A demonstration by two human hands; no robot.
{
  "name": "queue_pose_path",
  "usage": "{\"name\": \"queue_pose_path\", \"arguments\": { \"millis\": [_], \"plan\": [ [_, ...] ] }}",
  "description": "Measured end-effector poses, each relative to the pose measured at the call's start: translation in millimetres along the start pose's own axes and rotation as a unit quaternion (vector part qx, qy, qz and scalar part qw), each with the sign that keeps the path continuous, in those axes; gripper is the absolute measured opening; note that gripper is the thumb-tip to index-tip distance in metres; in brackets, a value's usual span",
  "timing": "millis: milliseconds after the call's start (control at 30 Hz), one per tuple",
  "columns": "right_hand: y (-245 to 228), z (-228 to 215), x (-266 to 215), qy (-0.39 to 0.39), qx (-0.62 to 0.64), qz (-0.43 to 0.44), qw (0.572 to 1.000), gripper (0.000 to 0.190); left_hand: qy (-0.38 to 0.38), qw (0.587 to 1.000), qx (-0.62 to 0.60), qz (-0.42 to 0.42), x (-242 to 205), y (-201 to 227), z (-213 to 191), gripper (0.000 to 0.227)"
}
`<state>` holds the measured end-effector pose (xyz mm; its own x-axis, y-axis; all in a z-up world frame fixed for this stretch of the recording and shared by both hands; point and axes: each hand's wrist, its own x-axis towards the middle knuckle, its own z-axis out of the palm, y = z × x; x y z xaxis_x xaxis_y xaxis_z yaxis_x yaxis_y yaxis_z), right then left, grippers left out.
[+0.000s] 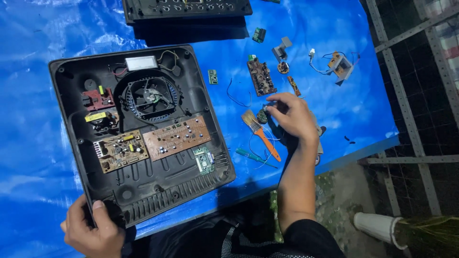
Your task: Inspecting and arranging various circuit boards and electronic components inside a plastic device housing on a blue tarp.
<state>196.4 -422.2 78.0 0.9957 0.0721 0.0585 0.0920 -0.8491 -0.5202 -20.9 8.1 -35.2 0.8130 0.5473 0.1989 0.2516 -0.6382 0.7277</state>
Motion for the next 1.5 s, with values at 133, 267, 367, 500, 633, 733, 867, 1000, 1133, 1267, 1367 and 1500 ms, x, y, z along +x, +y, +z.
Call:
{"name": "queue_pose_path", "arguments": {
  "millis": [133, 267, 367, 500, 633, 733, 867, 1000, 1133, 1267, 1367, 1500],
  "plan": [
    [-15, 6, 9, -0.024, 0.019, -0.063, 0.998, 0.026, -0.006, 1.000, 0.001, -0.004, 1, 0, -1, 0.029],
    [-12, 4, 8, -0.028, 0.017, -0.051, 0.998, 0.029, 0.000, 1.000, 0.001, 0.003, 1, 0, 0, 0.029],
    [13, -3, -6, -0.012, 0.021, 0.004, 1.000, 0.030, -0.003, 1.000, 0.003, 0.012, 1, 1, 0, 0.029],
    [52, -11, -37, 0.037, 0.028, 0.076, 0.996, 0.028, -0.008, 1.000, 0.006, 0.010, 0, 0, -2, 0.029],
    [53, -12, -59, 0.037, 0.006, 0.107, 0.994, 0.030, -0.019, 1.000, 0.007, 0.005, 0, 2, -4, 0.028],
    [38, -10, -67, 0.022, 0.016, 0.102, 0.994, 0.032, -0.026, 0.999, 0.001, 0.018, 1, 0, -4, 0.031],
    [29, 6, -66, 0.033, 0.042, 0.063, 0.997, 0.031, -0.018, 1.000, 0.002, -0.005, -3, -2, -5, 0.030],
    [21, 21, -53, 0.012, 0.026, -0.021, 0.999, 0.030, -0.013, 1.000, -0.003, 0.002, -2, -3, -4, 0.030],
    [17, 29, -41, 0.037, -0.002, -0.035, 0.999, 0.028, -0.009, 1.000, -0.007, 0.011, 1, 2, -5, 0.030],
    [9, 31, -36, 0.071, 0.023, -0.054, 0.996, 0.013, -0.011, 1.000, -0.010, 0.016, 2, 6, -5, 0.029],
    [10, 34, -34, 0.063, 0.022, -0.060, 0.996, 0.023, -0.011, 1.000, -0.012, 0.019, 1, 4, -5, 0.029],
    [3, 39, -28, 0.071, 0.000, -0.075, 0.995, 0.029, -0.003, 1.000, -0.009, 0.029, 1, 1, -3, 0.028]
  ]
}}
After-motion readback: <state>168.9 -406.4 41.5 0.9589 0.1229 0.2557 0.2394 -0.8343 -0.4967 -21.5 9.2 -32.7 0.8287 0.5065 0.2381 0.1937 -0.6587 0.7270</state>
